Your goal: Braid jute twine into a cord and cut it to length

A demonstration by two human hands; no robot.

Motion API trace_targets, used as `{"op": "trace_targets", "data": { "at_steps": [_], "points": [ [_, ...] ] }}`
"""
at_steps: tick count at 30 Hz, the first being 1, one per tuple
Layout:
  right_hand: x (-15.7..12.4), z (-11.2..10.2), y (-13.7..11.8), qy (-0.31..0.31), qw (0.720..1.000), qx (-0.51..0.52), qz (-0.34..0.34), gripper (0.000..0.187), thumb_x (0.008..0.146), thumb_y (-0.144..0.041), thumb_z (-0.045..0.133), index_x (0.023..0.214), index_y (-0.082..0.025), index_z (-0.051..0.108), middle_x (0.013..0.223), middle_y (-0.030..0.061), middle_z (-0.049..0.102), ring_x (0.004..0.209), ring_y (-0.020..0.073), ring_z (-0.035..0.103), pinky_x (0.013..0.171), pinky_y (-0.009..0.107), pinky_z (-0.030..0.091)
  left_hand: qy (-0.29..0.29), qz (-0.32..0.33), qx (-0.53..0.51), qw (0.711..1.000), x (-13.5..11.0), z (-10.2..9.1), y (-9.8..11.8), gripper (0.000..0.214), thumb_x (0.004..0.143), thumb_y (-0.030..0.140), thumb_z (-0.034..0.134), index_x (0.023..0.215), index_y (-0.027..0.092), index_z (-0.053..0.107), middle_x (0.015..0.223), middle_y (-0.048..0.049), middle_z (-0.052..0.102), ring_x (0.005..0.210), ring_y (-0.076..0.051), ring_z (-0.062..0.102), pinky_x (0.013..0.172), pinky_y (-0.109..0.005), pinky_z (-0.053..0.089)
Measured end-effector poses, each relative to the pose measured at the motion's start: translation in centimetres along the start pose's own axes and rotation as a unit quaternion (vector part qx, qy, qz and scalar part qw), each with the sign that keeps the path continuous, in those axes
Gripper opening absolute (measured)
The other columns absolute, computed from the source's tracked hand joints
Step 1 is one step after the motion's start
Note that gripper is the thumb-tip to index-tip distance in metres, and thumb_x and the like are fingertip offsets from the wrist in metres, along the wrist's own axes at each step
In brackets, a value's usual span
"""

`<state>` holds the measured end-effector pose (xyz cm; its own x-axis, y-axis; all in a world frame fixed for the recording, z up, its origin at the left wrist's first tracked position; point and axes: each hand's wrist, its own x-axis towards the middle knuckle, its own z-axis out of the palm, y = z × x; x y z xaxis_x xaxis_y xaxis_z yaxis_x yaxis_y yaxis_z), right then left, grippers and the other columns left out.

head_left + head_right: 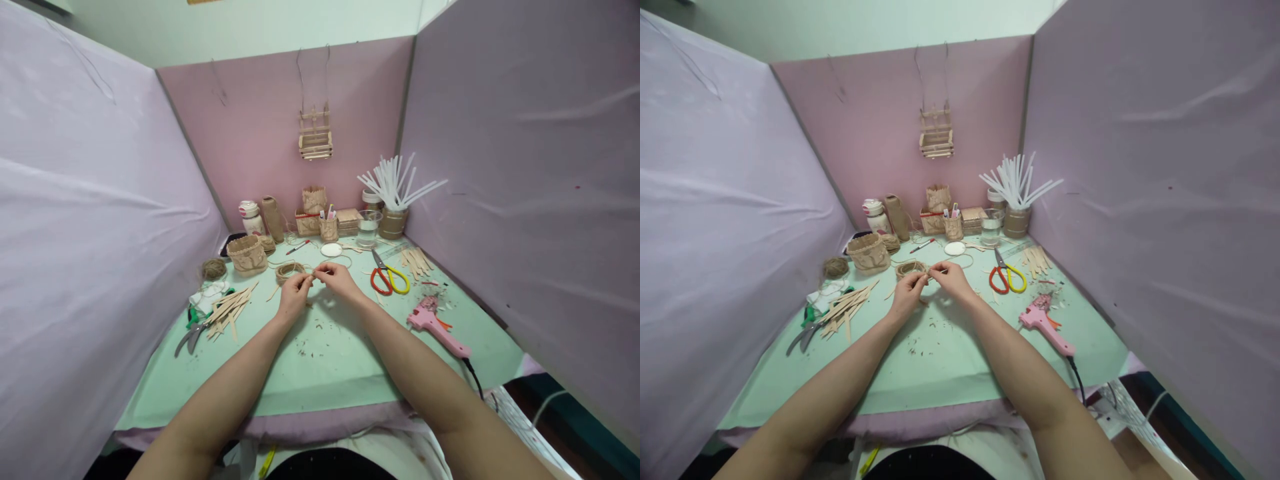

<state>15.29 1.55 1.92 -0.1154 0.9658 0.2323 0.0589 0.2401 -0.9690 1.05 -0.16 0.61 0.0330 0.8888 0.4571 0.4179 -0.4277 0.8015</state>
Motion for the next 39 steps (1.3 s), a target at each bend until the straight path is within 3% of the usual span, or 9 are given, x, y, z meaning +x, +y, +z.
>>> {"op": "trace_targets", "data": {
  "at_steps": [9, 15, 22, 27, 32, 39],
  "points": [
    [0.1, 0.2, 0.4, -0.017, 1.0, -0.019, 0.004, 0.016, 0.069, -0.031, 0.052, 0.067, -0.017, 0.059, 0.058, -0.0027, 0.053, 0.056, 0.0107, 0.048, 0.055, 0.023, 0.039, 0.014, -0.061, -0.067, 0.996, 0.1, -0.1, 0.4, 0.026, 0.073, 0.039, 0.059, 0.078, 0.015, 0.065, 0.069, -0.0029, 0.062, 0.067, -0.015, 0.054, 0.064, -0.025, 0.041],
    [0.1, 0.1, 0.1, -0.017, 0.998, 0.003, 0.054, 0.017, 0.069, -0.033, 0.055, 0.069, -0.017, 0.059, 0.062, -0.0006, 0.055, 0.058, 0.0114, 0.05, 0.051, 0.022, 0.038, 0.016, -0.08, -0.104, 0.991, 0.3, 0.0, 0.2, 0.026, 0.07, 0.04, 0.061, 0.074, 0.014, 0.062, 0.068, -0.0015, 0.06, 0.066, -0.012, 0.052, 0.064, -0.024, 0.04],
    [-0.2, -0.1, -0.2, -0.036, 0.994, 0.01, 0.104, 0.018, 0.07, -0.034, 0.056, 0.072, -0.017, 0.061, 0.064, 0.0002, 0.055, 0.06, 0.0118, 0.05, 0.048, 0.02, 0.036, -0.009, -0.128, -0.194, 0.973, 0.3, 0.2, -0.3, 0.029, 0.068, 0.041, 0.065, 0.079, 0.015, 0.062, 0.067, 0.0015, 0.055, 0.053, -0.007, 0.04, 0.05, -0.021, 0.031],
    [0.3, 0.0, 0.8, -0.009, 0.999, -0.032, 0.023, 0.015, 0.07, -0.029, 0.055, 0.069, -0.016, 0.061, 0.064, 0.0002, 0.058, 0.06, 0.0114, 0.051, 0.057, 0.023, 0.04, -0.055, -0.165, -0.268, 0.948, 0.1, 0.5, -0.3, 0.031, 0.066, 0.042, 0.069, 0.079, 0.014, 0.063, 0.067, 0.0022, 0.053, 0.048, -0.004, 0.034, 0.046, -0.019, 0.025],
    [0.2, 0.2, 1.1, 0.06, 0.99, -0.104, -0.067, 0.011, 0.071, -0.028, 0.056, 0.07, -0.017, 0.059, 0.071, 0.0007, 0.061, 0.065, 0.0123, 0.053, 0.064, 0.025, 0.042, -0.001, -0.163, -0.231, 0.959, 0.3, 0.7, -0.7, 0.032, 0.064, 0.043, 0.069, 0.078, 0.014, 0.065, 0.066, 0.0013, 0.056, 0.05, -0.005, 0.036, 0.047, -0.019, 0.027],
    [-0.3, 0.6, 0.9, 0.044, 0.973, -0.174, -0.141, 0.01, 0.075, -0.021, 0.054, 0.071, -0.018, 0.063, 0.074, 0.002, 0.06, 0.071, 0.013, 0.053, 0.069, 0.025, 0.041, 0.035, -0.127, -0.191, 0.973, 0.3, 0.4, -0.7, 0.027, 0.067, 0.039, 0.067, 0.079, 0.015, 0.066, 0.073, -0.0018, 0.062, 0.065, -0.011, 0.051, 0.054, -0.021, 0.034]
  ]
}}
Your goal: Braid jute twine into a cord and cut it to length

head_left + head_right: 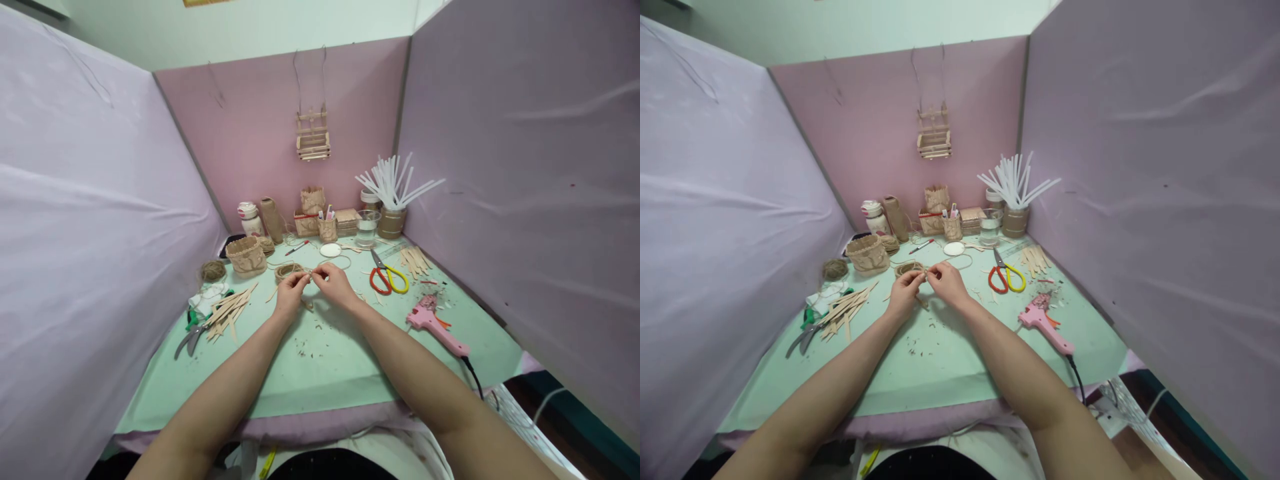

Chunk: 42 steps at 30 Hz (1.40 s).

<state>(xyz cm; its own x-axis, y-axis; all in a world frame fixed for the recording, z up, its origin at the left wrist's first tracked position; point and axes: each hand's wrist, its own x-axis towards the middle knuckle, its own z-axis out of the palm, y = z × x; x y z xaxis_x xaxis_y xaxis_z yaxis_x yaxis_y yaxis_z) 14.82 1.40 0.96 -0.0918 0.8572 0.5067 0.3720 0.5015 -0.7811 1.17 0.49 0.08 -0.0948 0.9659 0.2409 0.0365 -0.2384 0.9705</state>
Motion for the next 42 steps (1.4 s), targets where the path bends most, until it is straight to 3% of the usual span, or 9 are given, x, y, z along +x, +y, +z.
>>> {"op": "trace_targets", "data": {
  "at_steps": [7, 10, 13, 15, 23, 26, 30, 37, 42],
  "points": [
    [0.1, -0.2, 0.1, -0.003, 0.999, 0.035, 0.008, 0.011, 0.077, -0.025, 0.055, 0.072, -0.018, 0.063, 0.075, 0.0017, 0.061, 0.073, 0.0132, 0.054, 0.07, 0.026, 0.041, -0.004, -0.006, -0.004, 1.0, -0.3, 0.2, 0.7, 0.023, 0.065, 0.034, 0.069, 0.074, 0.014, 0.067, 0.068, -0.0019, 0.062, 0.061, -0.01, 0.05, 0.053, -0.021, 0.034],
    [0.0, 0.0, -0.2, 0.01, 1.0, 0.029, -0.008, 0.013, 0.079, -0.024, 0.052, 0.071, -0.018, 0.059, 0.074, 0.0013, 0.058, 0.072, 0.0131, 0.052, 0.07, 0.026, 0.04, -0.017, -0.106, -0.126, 0.986, -0.1, 0.3, 0.7, 0.021, 0.061, 0.03, 0.072, 0.071, 0.013, 0.064, 0.061, 0.0013, 0.056, 0.05, -0.005, 0.04, 0.045, -0.019, 0.027],
    [-0.2, 0.2, -0.6, 0.011, 0.999, 0.031, -0.03, 0.012, 0.08, -0.024, 0.05, 0.072, -0.018, 0.057, 0.074, 0.0011, 0.056, 0.073, 0.013, 0.051, 0.071, 0.026, 0.04, -0.05, -0.24, -0.262, 0.934, 0.2, 0.1, 0.9, 0.021, 0.057, 0.024, 0.074, 0.066, 0.013, 0.059, 0.058, 0.0027, 0.051, 0.046, -0.003, 0.036, 0.04, -0.016, 0.022],
    [-0.3, 0.3, -0.7, 0.005, 0.999, 0.037, -0.036, 0.012, 0.08, -0.025, 0.05, 0.072, -0.018, 0.056, 0.074, 0.001, 0.055, 0.074, 0.0131, 0.051, 0.071, 0.026, 0.04, -0.061, -0.275, -0.293, 0.914, 0.3, 0.0, 1.0, 0.022, 0.055, 0.022, 0.075, 0.066, 0.012, 0.057, 0.058, 0.003, 0.049, 0.046, -0.002, 0.035, 0.039, -0.015, 0.021],
    [0.3, 0.4, 1.0, -0.044, 0.989, 0.124, 0.073, 0.017, 0.074, -0.033, 0.055, 0.071, -0.017, 0.057, 0.069, -0.0001, 0.058, 0.066, 0.0125, 0.051, 0.065, 0.025, 0.04, -0.043, -0.11, -0.123, 0.985, -0.3, 0.2, 0.9, 0.031, 0.06, 0.036, 0.074, 0.076, 0.013, 0.062, 0.063, 0.0012, 0.052, 0.05, -0.004, 0.037, 0.043, -0.016, 0.024],
    [0.5, 0.5, 1.2, -0.043, 0.985, 0.135, 0.095, 0.016, 0.073, -0.033, 0.054, 0.068, -0.017, 0.056, 0.065, -0.0013, 0.056, 0.063, 0.012, 0.05, 0.062, 0.024, 0.039, -0.063, -0.067, -0.004, 0.996, -0.3, 0.1, 0.6, 0.031, 0.066, 0.043, 0.067, 0.075, 0.014, 0.062, 0.063, 0.0006, 0.054, 0.05, -0.006, 0.036, 0.045, -0.019, 0.027],
    [0.5, 0.5, 1.1, -0.032, 0.986, 0.113, 0.115, 0.013, 0.072, -0.029, 0.052, 0.066, -0.017, 0.055, 0.064, -0.0014, 0.056, 0.062, 0.0121, 0.049, 0.061, 0.024, 0.037, -0.068, 0.009, 0.139, 0.988, -0.5, -0.1, 0.8, 0.029, 0.071, 0.043, 0.059, 0.064, 0.015, 0.062, 0.058, 0.0006, 0.052, 0.055, -0.01, 0.042, 0.05, -0.022, 0.034],
    [1.0, 0.1, 2.1, 0.092, 0.976, 0.073, 0.183, 0.016, 0.072, -0.03, 0.046, 0.064, -0.018, 0.051, 0.065, -0.0001, 0.055, 0.065, 0.0134, 0.048, 0.063, 0.026, 0.037, -0.147, 0.045, 0.169, 0.973, -1.7, 0.7, 2.1, 0.021, 0.072, 0.035, 0.059, 0.068, 0.016, 0.065, 0.061, -0.0006, 0.058, 0.059, -0.013, 0.049, 0.058, -0.024, 0.039],
    [1.3, -0.6, 2.1, 0.028, 0.964, 0.18, 0.193, 0.022, 0.07, -0.038, 0.051, 0.067, -0.017, 0.055, 0.057, -0.0025, 0.049, 0.055, 0.0111, 0.044, 0.054, 0.024, 0.036, -0.083, 0.025, 0.129, 0.988, -1.1, 0.4, 1.7, 0.021, 0.069, 0.036, 0.063, 0.068, 0.016, 0.069, 0.06, -0.0013, 0.06, 0.061, -0.014, 0.051, 0.061, -0.024, 0.038]
  ]
}}
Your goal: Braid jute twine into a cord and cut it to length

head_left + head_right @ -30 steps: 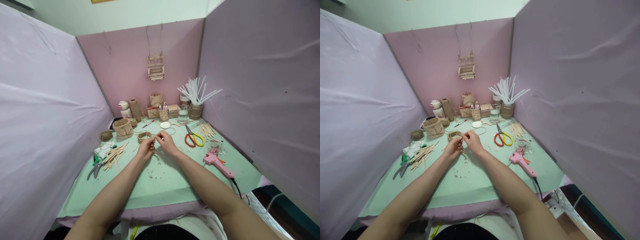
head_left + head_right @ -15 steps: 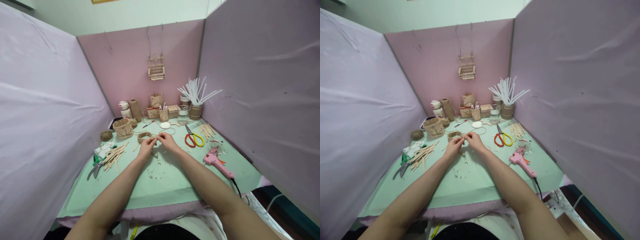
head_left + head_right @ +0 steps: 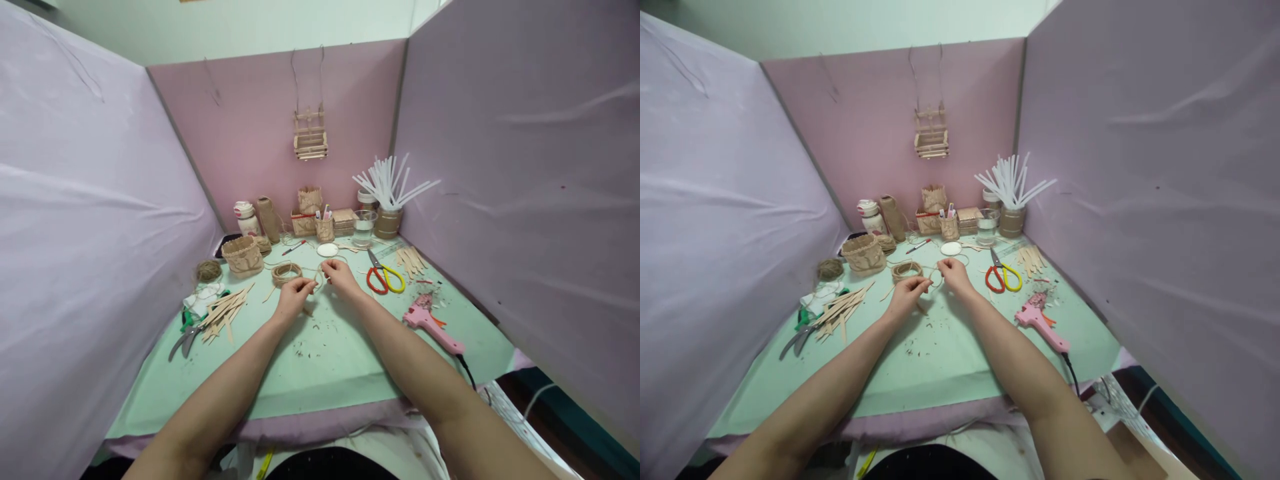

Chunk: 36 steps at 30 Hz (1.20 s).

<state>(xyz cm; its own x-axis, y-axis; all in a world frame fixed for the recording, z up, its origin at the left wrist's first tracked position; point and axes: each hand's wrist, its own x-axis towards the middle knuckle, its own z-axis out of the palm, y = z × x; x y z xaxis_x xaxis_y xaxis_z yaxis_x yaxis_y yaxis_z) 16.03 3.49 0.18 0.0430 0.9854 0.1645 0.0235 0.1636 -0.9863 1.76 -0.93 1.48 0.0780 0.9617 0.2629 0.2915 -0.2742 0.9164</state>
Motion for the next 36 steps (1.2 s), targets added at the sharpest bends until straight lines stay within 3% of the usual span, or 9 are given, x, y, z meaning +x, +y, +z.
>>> {"op": "trace_targets", "data": {
  "at_steps": [6, 12, 17, 20, 23, 28, 36],
  "points": [
    [-0.5, 0.1, -1.5, -0.041, 0.995, 0.08, 0.046, 0.018, 0.065, -0.033, 0.057, 0.072, -0.016, 0.058, 0.062, -0.001, 0.054, 0.056, 0.0096, 0.047, 0.049, 0.02, 0.036, 0.021, -0.038, -0.056, 0.997, 0.5, -0.2, -0.9, 0.029, 0.067, 0.039, 0.066, 0.083, 0.016, 0.071, 0.062, -0.0005, 0.06, 0.059, -0.012, 0.048, 0.058, -0.023, 0.036],
    [-0.5, -0.1, -1.6, -0.036, 0.989, 0.131, 0.056, 0.025, 0.068, -0.021, 0.04, 0.079, -0.015, 0.062, 0.078, 0.0038, 0.061, 0.058, 0.0085, 0.051, 0.047, 0.019, 0.036, 0.017, -0.052, -0.068, 0.996, 0.6, -0.3, -1.0, 0.032, 0.07, 0.046, 0.062, 0.081, 0.016, 0.069, 0.064, 0.0005, 0.058, 0.05, -0.008, 0.036, 0.048, -0.021, 0.026],
    [-0.8, 0.0, -1.1, -0.116, 0.993, 0.014, -0.033, 0.032, 0.071, -0.017, 0.044, 0.097, -0.019, 0.062, 0.099, 0.004, 0.062, 0.064, 0.0085, 0.056, 0.056, 0.021, 0.043, -0.003, -0.015, -0.081, 0.997, 0.5, -0.4, -0.8, 0.03, 0.072, 0.044, 0.062, 0.083, 0.017, 0.069, 0.064, 0.0006, 0.056, 0.052, -0.008, 0.038, 0.049, -0.021, 0.028],
    [-0.9, 0.0, -0.9, -0.145, 0.98, -0.073, -0.113, 0.022, 0.073, -0.019, 0.048, 0.088, -0.019, 0.064, 0.091, 0.0025, 0.063, 0.068, 0.0103, 0.056, 0.064, 0.024, 0.044, -0.017, 0.005, -0.076, 0.997, 0.5, -0.4, -0.5, 0.027, 0.071, 0.042, 0.062, 0.08, 0.017, 0.069, 0.064, -0.0004, 0.056, 0.056, -0.01, 0.041, 0.053, -0.021, 0.031],
    [-0.7, -0.2, -0.7, -0.106, 0.973, -0.138, -0.149, 0.015, 0.074, -0.018, 0.049, 0.073, -0.019, 0.064, 0.074, 0.0008, 0.063, 0.071, 0.0125, 0.056, 0.069, 0.025, 0.042, -0.031, 0.006, -0.06, 0.998, 0.4, -0.4, -0.1, 0.024, 0.071, 0.04, 0.063, 0.073, 0.017, 0.069, 0.065, -0.0014, 0.058, 0.06, -0.012, 0.044, 0.056, -0.022, 0.033],
    [-0.2, -0.6, -0.3, -0.003, 0.978, -0.174, -0.114, 0.016, 0.075, -0.021, 0.05, 0.071, -0.02, 0.066, 0.064, 0.0005, 0.061, 0.066, 0.0146, 0.055, 0.066, 0.026, 0.041, -0.046, 0.013, -0.048, 0.998, 0.1, -0.4, 0.7, 0.02, 0.069, 0.037, 0.065, 0.069, 0.018, 0.07, 0.065, -0.0031, 0.061, 0.065, -0.015, 0.05, 0.062, -0.024, 0.038],
    [0.3, -1.1, 0.6, 0.036, 0.972, -0.218, -0.079, 0.017, 0.074, -0.021, 0.051, 0.068, -0.019, 0.066, 0.068, 0.0025, 0.064, 0.068, 0.016, 0.057, 0.069, 0.028, 0.041, -0.066, 0.037, -0.043, 0.996, -0.3, -0.3, 1.1, 0.019, 0.072, 0.035, 0.062, 0.068, 0.018, 0.069, 0.073, -0.005, 0.065, 0.071, -0.017, 0.054, 0.069, -0.025, 0.04]
  ]
}}
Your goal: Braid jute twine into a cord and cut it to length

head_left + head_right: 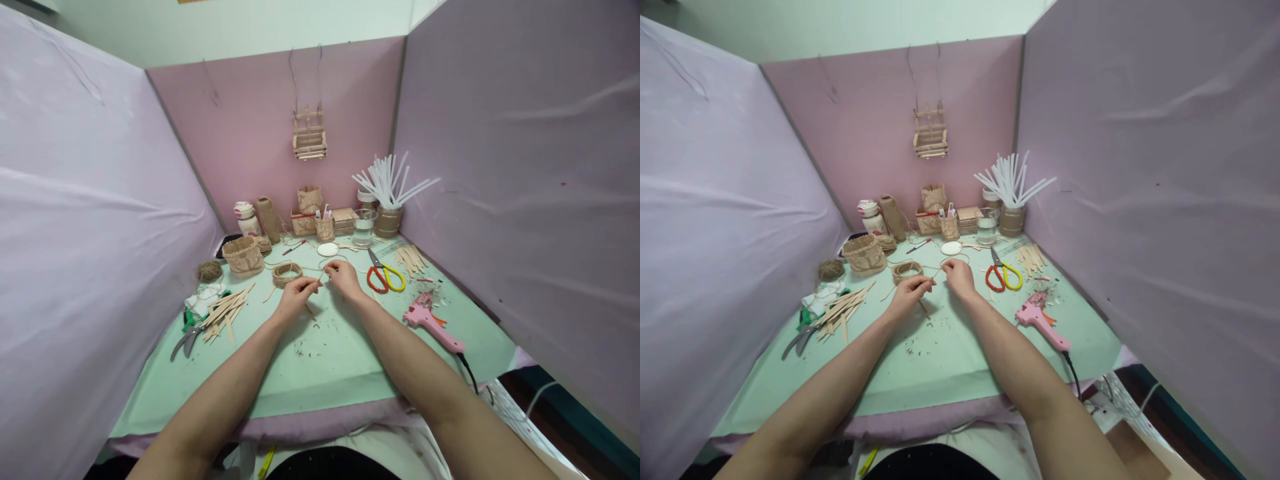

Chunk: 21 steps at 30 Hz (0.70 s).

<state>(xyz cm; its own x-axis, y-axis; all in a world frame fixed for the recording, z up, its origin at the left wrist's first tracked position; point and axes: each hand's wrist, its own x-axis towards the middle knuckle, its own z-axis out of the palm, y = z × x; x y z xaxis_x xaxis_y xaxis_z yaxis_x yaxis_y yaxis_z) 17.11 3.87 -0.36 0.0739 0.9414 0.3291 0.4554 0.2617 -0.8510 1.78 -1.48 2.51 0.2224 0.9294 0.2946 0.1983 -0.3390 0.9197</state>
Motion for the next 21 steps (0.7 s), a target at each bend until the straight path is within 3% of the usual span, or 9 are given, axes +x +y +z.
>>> {"op": "trace_targets", "data": {
  "at_steps": [3, 5, 8, 10, 14, 18, 21],
  "points": [
    [0.0, 0.0, 0.1, -0.016, 1.0, -0.024, 0.011, 0.017, 0.075, -0.019, 0.05, 0.072, -0.018, 0.066, 0.075, 0.005, 0.065, 0.072, 0.0179, 0.058, 0.072, 0.031, 0.042, 0.009, -0.013, -0.003, 1.0, 0.0, 0.0, -0.1, 0.02, 0.07, 0.037, 0.063, 0.069, 0.018, 0.069, 0.071, -0.0046, 0.064, 0.07, -0.016, 0.053, 0.066, -0.025, 0.04],
    [-0.2, -0.1, 0.0, -0.013, 0.999, -0.042, -0.006, 0.024, 0.073, -0.011, 0.047, 0.085, -0.018, 0.067, 0.087, 0.0079, 0.063, 0.079, 0.0189, 0.058, 0.077, 0.032, 0.043, 0.031, -0.029, -0.005, 0.999, 0.2, -0.1, -0.5, 0.022, 0.069, 0.038, 0.064, 0.071, 0.018, 0.069, 0.067, -0.0033, 0.062, 0.066, -0.015, 0.051, 0.063, -0.024, 0.039],
    [-0.9, -0.3, -0.9, 0.022, 0.994, -0.057, -0.096, 0.049, 0.067, -0.001, 0.042, 0.11, -0.019, 0.059, 0.106, 0.0106, 0.054, 0.094, 0.0202, 0.053, 0.086, 0.035, 0.041, 0.085, -0.046, -0.003, 0.995, 0.5, -0.3, -1.3, 0.022, 0.068, 0.038, 0.064, 0.071, 0.017, 0.069, 0.063, -0.0012, 0.059, 0.063, -0.014, 0.049, 0.062, -0.023, 0.038],
    [-1.3, -0.5, -1.8, 0.009, 0.982, -0.049, -0.183, 0.055, 0.067, 0.0, 0.042, 0.116, -0.022, 0.055, 0.11, 0.0098, 0.049, 0.103, 0.0207, 0.049, 0.091, 0.036, 0.039, 0.11, -0.047, 0.005, 0.993, 0.7, -0.4, -1.9, 0.021, 0.069, 0.037, 0.063, 0.07, 0.016, 0.068, 0.061, -0.0003, 0.058, 0.063, -0.013, 0.049, 0.062, -0.023, 0.038],
    [-1.8, -0.7, -3.0, -0.068, 0.952, -0.037, -0.296, 0.039, 0.075, -0.005, 0.046, 0.106, -0.023, 0.059, 0.107, 0.0077, 0.049, 0.101, 0.0195, 0.047, 0.091, 0.034, 0.039, 0.115, -0.042, 0.035, 0.992, 0.8, -0.4, -2.2, 0.017, 0.071, 0.032, 0.06, 0.068, 0.016, 0.067, 0.061, 0.0003, 0.058, 0.062, -0.012, 0.049, 0.061, -0.023, 0.037],
    [-1.7, -0.6, -3.0, -0.078, 0.955, -0.037, -0.282, 0.015, 0.081, -0.014, 0.049, 0.085, -0.02, 0.062, 0.093, 0.0059, 0.053, 0.091, 0.0182, 0.049, 0.084, 0.033, 0.039, 0.104, -0.029, 0.047, 0.993, 0.7, -0.3, -2.1, 0.015, 0.071, 0.028, 0.06, 0.073, 0.016, 0.068, 0.064, -0.0004, 0.06, 0.064, -0.013, 0.051, 0.064, -0.023, 0.038],
    [-1.4, -0.4, -2.6, -0.071, 0.97, -0.019, -0.233, 0.011, 0.081, -0.017, 0.05, 0.077, -0.019, 0.06, 0.085, 0.004, 0.055, 0.084, 0.0161, 0.05, 0.079, 0.03, 0.039, 0.096, -0.022, 0.039, 0.994, 0.7, -0.3, -2.1, 0.015, 0.071, 0.028, 0.06, 0.075, 0.016, 0.069, 0.065, -0.0009, 0.061, 0.064, -0.013, 0.051, 0.064, -0.023, 0.039]
  ]
}}
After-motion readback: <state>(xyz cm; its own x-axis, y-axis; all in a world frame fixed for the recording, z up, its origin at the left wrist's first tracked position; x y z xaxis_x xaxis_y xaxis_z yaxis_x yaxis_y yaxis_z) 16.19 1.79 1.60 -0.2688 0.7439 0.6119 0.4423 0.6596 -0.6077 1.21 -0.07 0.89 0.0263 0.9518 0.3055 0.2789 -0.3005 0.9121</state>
